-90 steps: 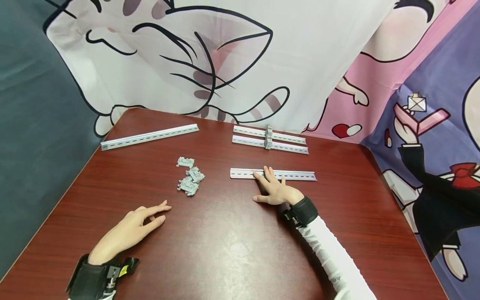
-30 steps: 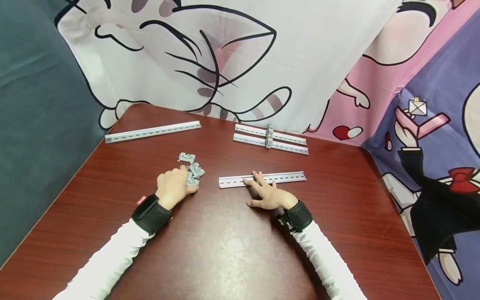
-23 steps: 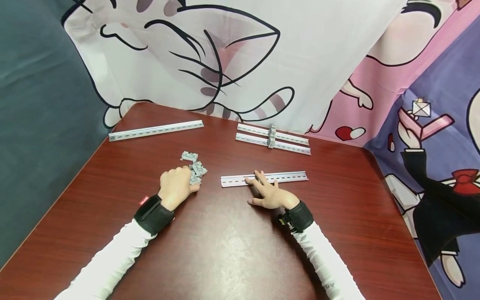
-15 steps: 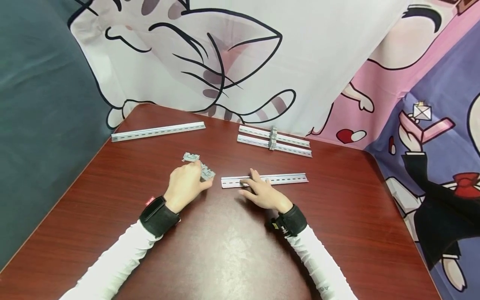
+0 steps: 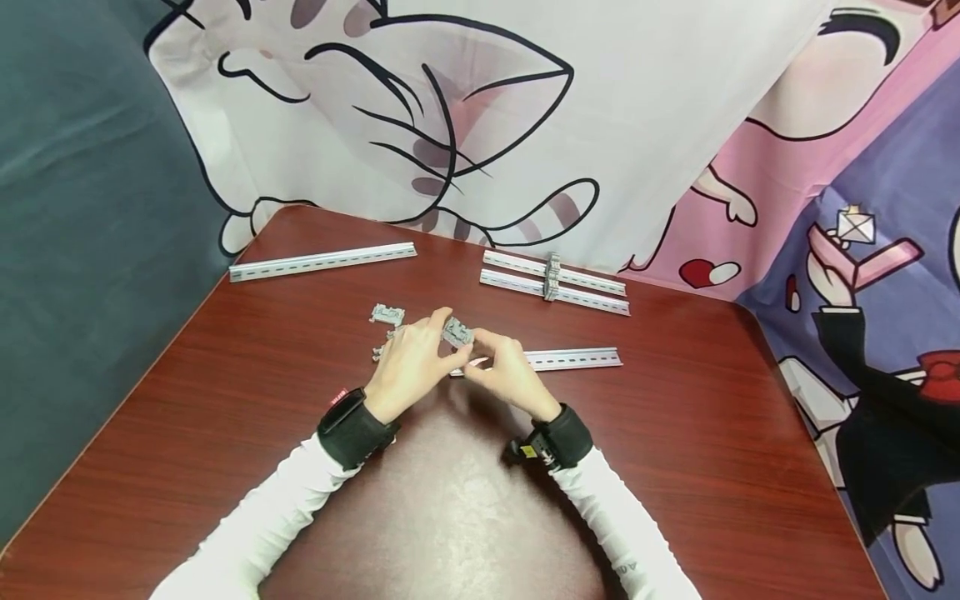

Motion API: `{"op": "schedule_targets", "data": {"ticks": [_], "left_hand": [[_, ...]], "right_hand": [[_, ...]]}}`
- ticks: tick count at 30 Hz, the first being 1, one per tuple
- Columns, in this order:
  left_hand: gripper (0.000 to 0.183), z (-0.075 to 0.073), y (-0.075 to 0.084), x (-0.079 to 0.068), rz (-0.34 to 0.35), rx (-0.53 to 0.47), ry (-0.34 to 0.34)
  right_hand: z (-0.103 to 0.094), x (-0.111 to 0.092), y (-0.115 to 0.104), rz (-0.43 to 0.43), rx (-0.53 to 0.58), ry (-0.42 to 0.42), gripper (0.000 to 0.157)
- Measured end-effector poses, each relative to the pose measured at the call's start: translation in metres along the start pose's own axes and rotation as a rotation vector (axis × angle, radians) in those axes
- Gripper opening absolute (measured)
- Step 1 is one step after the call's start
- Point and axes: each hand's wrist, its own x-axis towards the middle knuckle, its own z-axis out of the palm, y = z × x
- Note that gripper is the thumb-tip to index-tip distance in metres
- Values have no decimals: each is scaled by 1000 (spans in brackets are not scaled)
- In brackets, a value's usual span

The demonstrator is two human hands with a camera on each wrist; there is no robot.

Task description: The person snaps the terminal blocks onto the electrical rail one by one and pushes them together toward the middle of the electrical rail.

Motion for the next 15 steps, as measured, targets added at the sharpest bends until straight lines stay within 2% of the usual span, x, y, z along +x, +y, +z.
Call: {"op": "schedule_targets", "data": {"ticks": [3, 6, 8, 11, 15], "left_hand": [[63, 0, -2, 0, 64, -3, -12], [65, 1, -4, 0, 134, 3, -38], [65, 3, -5, -1, 186, 22, -58], [65, 6, -6, -3, 229, 80, -90], [55, 7, -8, -8, 197, 215, -208]], "right_hand": [[-9, -1, 2, 74, 129, -60, 32], [-13, -1, 3, 150, 204, -31, 34], [-13, 0, 3, 179, 156, 12, 28], [-10, 1, 4, 208, 17, 74, 17], [-4, 2, 6, 218, -111, 128, 10]]}}
